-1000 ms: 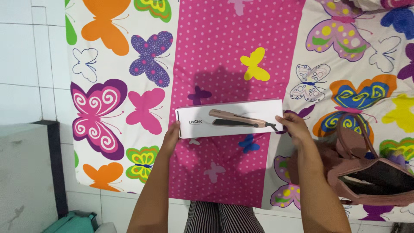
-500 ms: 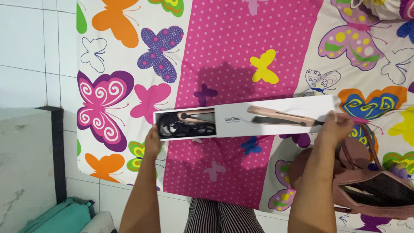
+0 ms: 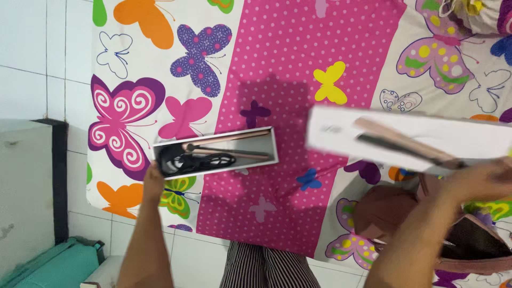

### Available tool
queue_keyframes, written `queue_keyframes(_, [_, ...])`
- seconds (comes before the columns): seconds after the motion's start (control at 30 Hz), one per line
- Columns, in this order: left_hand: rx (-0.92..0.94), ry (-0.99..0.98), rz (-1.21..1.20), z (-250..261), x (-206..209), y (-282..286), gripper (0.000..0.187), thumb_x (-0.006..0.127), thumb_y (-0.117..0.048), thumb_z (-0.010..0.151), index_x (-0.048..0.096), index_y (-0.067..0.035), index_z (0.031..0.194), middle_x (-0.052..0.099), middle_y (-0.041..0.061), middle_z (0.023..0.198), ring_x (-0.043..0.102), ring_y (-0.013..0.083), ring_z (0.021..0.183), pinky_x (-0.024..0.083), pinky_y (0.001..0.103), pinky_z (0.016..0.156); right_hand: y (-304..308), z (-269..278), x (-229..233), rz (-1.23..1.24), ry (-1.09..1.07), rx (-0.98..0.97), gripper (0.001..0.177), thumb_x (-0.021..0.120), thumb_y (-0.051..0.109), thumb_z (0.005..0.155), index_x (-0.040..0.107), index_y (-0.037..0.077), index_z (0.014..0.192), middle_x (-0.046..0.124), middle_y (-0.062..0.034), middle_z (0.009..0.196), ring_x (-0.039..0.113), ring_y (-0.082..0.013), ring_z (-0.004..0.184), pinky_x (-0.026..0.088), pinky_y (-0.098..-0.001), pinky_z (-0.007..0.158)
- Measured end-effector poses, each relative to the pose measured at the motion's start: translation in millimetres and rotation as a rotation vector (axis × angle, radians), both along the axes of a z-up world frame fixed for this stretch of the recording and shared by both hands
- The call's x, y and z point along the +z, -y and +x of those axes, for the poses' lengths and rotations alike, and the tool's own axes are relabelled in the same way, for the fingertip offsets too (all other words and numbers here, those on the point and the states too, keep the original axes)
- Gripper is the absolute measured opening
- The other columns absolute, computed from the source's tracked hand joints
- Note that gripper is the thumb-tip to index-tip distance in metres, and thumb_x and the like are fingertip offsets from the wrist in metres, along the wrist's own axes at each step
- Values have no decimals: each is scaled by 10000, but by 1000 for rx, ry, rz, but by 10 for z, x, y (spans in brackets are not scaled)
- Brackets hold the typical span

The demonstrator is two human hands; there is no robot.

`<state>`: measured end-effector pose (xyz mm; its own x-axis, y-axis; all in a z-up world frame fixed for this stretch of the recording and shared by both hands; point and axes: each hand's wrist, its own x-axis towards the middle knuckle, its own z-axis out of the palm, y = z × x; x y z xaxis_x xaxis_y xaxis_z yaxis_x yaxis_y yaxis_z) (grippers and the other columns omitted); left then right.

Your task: The person opens a wardrobe, takes a pink handbag, and places it on the bed. They open the bag, place a wallet inside, handle a small woven pouch, then unpack a hair straightener from its box and place the box and items into the bag, finishing by picking up a small box from a shelf.

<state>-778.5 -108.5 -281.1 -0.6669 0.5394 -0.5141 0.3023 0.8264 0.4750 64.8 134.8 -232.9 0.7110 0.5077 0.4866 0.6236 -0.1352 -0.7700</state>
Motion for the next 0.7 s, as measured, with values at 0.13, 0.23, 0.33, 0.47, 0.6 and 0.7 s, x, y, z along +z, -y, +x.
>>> queue_keyframes(0.13, [28,65,18,-156,173,139,565,359,-432,1119,612,22,1341,703,243,1210,642,361,1158,476,409,979,-242,350,-317,23,-213,36,136,575,44,1140,560,-44,1037,632,-106,1057,522,-191,918,542,-375,848])
queue_keyframes(0.23, [-50,12,-14,-15,-19,160,553,350,-409,1122,589,18,1380,680,257,1245,628,368,1197,468,418,1018,-532,-4,-493,37,-322,138,84,462,23,1112,525,-10,1156,608,-100,1147,548,-192,1014,561,-357,916])
queue_keyframes(0.33, [-169,8,149,401,-352,114,560,350,-394,1116,528,36,1427,573,250,1431,499,345,1361,361,408,1122,-778,-967,-709,-129,-245,298,270,497,-41,1103,516,51,1356,537,-99,1261,569,-205,1119,532,-332,985])
queue_keyframes(0.47, [-219,285,197,1162,-591,-100,564,414,-398,1080,513,13,1455,642,205,1373,564,309,1311,400,358,1119,-515,-2454,-464,-397,-21,565,577,727,67,1045,393,-49,1500,523,-189,1385,519,-301,1294,392,-433,1145])
queue_keyframes(0.6, [-227,336,248,1815,-275,-412,499,389,-290,1109,452,-14,1521,589,199,1444,539,291,1357,392,354,1148,-72,-3375,49,-1125,-117,1019,387,781,302,860,647,139,1183,652,-81,1260,635,-233,1169,520,-421,1055])
queue_keyframes(0.7, [-287,362,325,1940,145,-530,489,385,-212,1112,386,-24,1564,504,204,1542,443,293,1461,339,370,1186,171,-3624,272,-901,415,1132,516,853,204,704,640,87,1159,526,-151,1382,553,-350,1244,431,-538,1004])
